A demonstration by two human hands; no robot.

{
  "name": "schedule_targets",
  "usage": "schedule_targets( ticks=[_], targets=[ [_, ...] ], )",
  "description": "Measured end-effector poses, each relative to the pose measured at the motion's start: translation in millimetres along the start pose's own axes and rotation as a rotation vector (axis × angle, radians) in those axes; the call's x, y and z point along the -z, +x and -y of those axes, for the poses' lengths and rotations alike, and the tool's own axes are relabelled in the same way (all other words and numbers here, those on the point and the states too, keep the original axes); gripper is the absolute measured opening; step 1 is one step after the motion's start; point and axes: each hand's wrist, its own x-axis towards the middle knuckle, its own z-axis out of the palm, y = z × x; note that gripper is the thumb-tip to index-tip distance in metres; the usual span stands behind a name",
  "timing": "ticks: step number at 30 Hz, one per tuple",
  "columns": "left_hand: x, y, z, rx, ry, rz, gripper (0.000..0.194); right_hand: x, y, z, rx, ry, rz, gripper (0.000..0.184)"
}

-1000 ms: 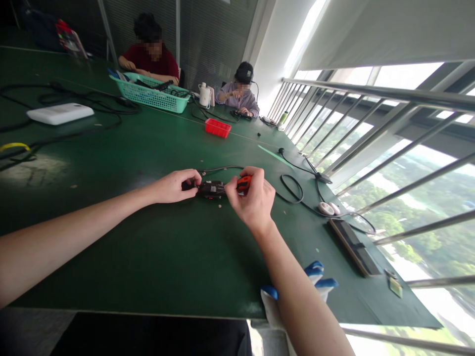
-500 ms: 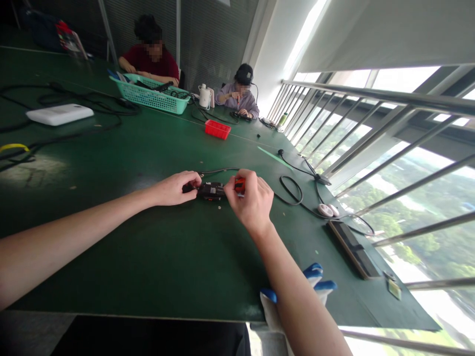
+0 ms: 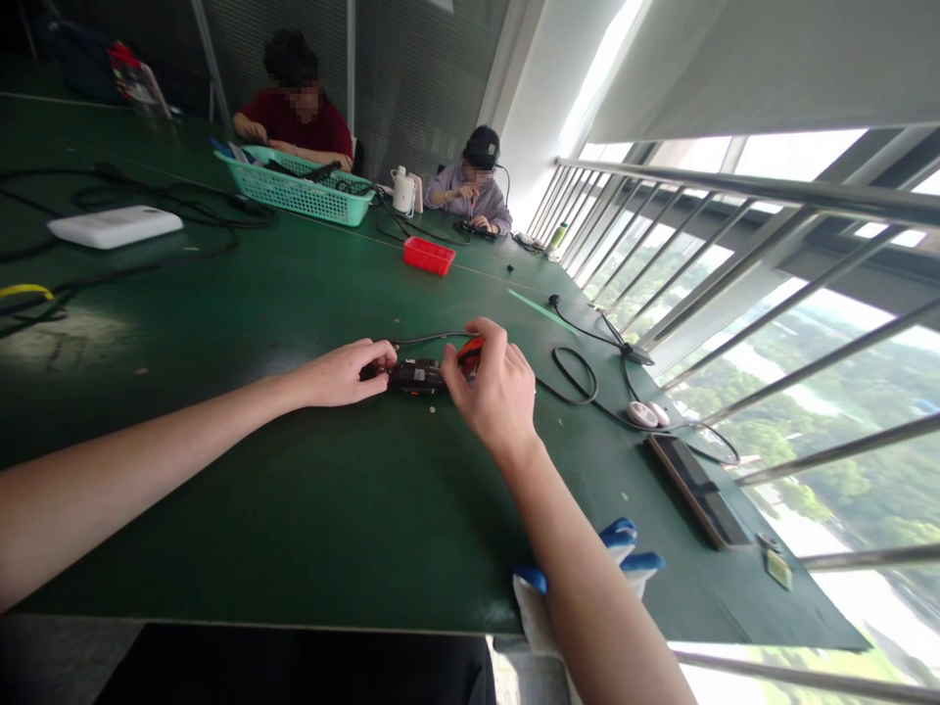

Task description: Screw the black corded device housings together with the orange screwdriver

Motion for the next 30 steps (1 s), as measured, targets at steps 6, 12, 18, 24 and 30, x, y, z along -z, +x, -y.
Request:
schedule_targets(
  ticks=[6, 12, 18, 24, 30],
  targets=[
    [-0.1, -0.8, -0.6, 0.007, -0.003, 0.014, 0.019, -0.7, -1.6, -0.3, -0.080, 0.037, -0.102, 0.032],
    [-0.4, -1.4, -1.1, 0.014, 0.002, 0.016, 0.019, -4.3, -1.6, -2.2, -0.085, 0.033, -0.039, 0.031],
    [-0.2, -0.5, -1.1, 0.006, -0.007, 0.016, 0.020, -1.3, -1.0, -1.9, -0.119, 0.042, -0.063, 0.031],
    [0.4, -1.3, -3.3, 0.017, -0.018, 0.014, 0.020, -3.0, -3.3, -3.5, -0.105, 0.054, -0.080, 0.030],
    [-0.7, -1.1, -1.2, -0.011, -0.017, 0.004, 0.020, -3.7, -3.1, -0.9, -0.102, 0.055, -0.043, 0.032]
  ],
)
